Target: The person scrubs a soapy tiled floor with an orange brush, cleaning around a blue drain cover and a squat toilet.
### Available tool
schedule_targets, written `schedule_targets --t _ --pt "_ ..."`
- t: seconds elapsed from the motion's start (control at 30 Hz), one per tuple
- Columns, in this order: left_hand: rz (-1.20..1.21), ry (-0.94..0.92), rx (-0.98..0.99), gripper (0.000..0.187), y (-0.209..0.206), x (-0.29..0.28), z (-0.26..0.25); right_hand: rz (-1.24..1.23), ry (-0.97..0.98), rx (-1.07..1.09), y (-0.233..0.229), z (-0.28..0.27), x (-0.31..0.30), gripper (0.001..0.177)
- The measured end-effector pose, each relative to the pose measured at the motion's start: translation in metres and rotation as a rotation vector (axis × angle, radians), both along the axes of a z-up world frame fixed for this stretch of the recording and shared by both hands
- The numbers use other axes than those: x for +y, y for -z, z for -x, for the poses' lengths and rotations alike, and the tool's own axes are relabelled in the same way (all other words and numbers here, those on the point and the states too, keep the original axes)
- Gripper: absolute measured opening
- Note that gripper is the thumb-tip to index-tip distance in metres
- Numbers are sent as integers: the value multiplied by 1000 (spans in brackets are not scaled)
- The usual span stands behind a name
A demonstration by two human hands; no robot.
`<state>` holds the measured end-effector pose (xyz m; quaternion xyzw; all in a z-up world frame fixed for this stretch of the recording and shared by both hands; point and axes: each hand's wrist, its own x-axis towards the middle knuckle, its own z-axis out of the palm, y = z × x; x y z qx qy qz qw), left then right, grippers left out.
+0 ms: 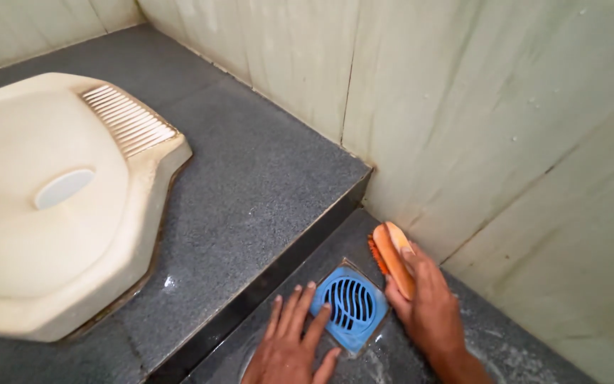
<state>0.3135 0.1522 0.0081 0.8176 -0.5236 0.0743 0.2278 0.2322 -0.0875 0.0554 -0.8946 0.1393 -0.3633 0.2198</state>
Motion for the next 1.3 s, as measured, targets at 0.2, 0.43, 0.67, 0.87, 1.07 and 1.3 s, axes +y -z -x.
schedule_targets --t 0.2,0.43,0.67,0.87,1.07,1.3 --pt "94 -89 -84 85 30 -10 -24 -757 -43 17 68 5 -22 54" --pt "52 -112 7 98 46 -14 -21 32 -138 -74 10 -11 3 66" --pt "43 -120 -27 96 42 -13 -18 -22 -30 31 6 -27 9 62" --pt "86 -149 -49 99 61 -24 -18 41 -15 -18 6 -35 6 60" --pt "301 -244 -477 96 153 -45 -45 19 6 -29 8 -60 3 61" --pt "219 -229 -301 88 112 -18 -28 -37 -15 2 30 -29 10 62"
